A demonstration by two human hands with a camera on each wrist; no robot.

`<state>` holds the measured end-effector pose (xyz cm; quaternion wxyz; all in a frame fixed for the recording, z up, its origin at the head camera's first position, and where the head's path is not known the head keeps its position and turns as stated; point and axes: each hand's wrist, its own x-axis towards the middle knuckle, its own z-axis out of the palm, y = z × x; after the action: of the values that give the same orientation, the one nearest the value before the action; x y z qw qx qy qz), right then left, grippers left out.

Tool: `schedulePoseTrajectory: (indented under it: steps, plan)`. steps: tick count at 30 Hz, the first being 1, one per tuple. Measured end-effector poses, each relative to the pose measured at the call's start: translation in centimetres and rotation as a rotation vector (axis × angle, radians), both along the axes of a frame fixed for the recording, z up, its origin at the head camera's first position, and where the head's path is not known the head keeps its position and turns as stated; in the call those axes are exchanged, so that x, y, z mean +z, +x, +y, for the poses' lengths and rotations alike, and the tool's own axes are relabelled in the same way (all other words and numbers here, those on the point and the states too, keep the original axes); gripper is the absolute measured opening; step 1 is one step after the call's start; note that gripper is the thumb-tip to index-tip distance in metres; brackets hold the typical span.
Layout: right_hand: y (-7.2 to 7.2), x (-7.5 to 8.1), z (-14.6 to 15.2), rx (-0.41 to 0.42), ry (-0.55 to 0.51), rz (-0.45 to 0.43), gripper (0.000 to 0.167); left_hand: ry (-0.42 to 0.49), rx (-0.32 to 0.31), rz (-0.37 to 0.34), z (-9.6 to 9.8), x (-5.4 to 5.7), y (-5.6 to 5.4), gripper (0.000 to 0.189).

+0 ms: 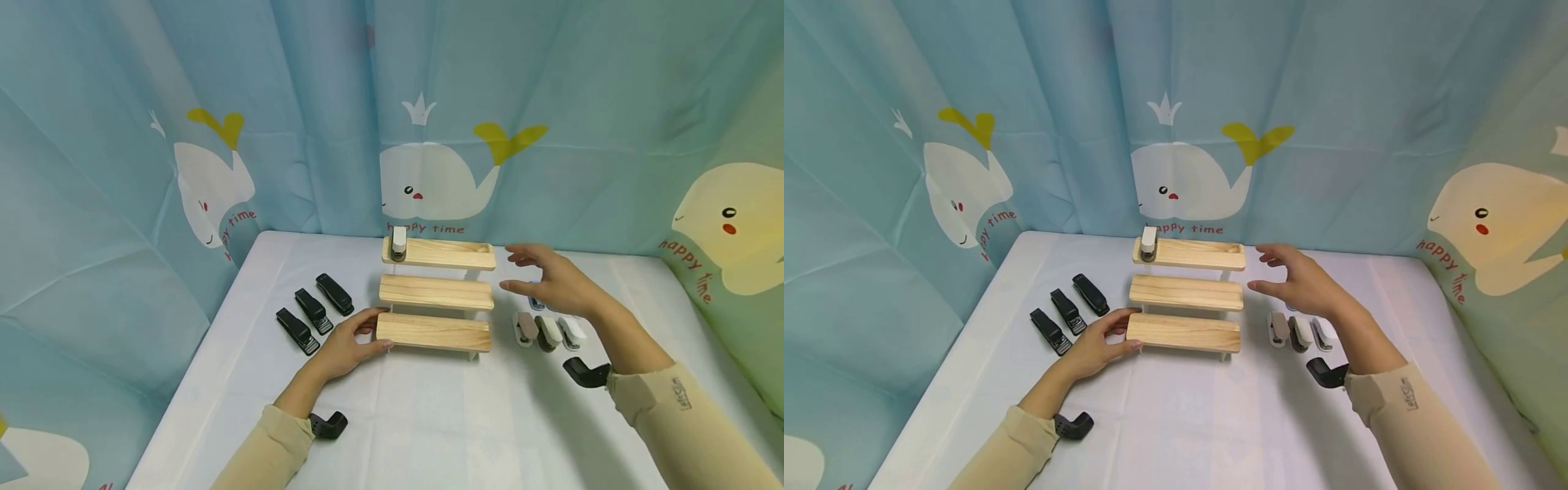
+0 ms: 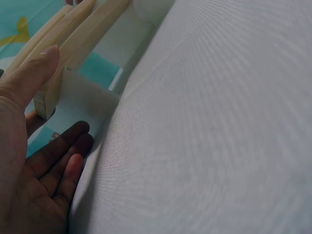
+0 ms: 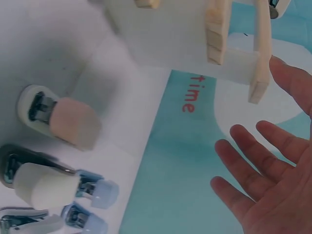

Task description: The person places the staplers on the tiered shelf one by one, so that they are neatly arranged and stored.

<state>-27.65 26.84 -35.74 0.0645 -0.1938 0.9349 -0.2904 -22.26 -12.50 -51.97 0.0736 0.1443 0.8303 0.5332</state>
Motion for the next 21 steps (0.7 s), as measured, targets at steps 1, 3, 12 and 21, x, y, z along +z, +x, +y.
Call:
schedulePoseTrajectory:
  steps: [1, 3, 12, 21]
  plan:
    - [0.1, -0.1, 0.1, -0.002, 0.001, -0.003, 0.077, 0.000, -0.001, 0.002, 0.0, 0.0, 0.0, 0.065]
    - [0.2, -0.4, 0.2, -0.005, 0.005, -0.012, 0.076, 0.001, -0.003, 0.004, 0.0, 0.0, 0.0, 0.065]
    - [0.7, -1.5, 1.1, -0.011, 0.014, -0.049, 0.075, -0.004, 0.001, 0.011, 0.0, 0.0, 0.0, 0.065]
    - [1.1, -2.5, 1.9, -0.011, 0.037, -0.072, 0.073, -0.009, -0.011, 0.031, 0.1, 0.0, -0.1, 0.064]
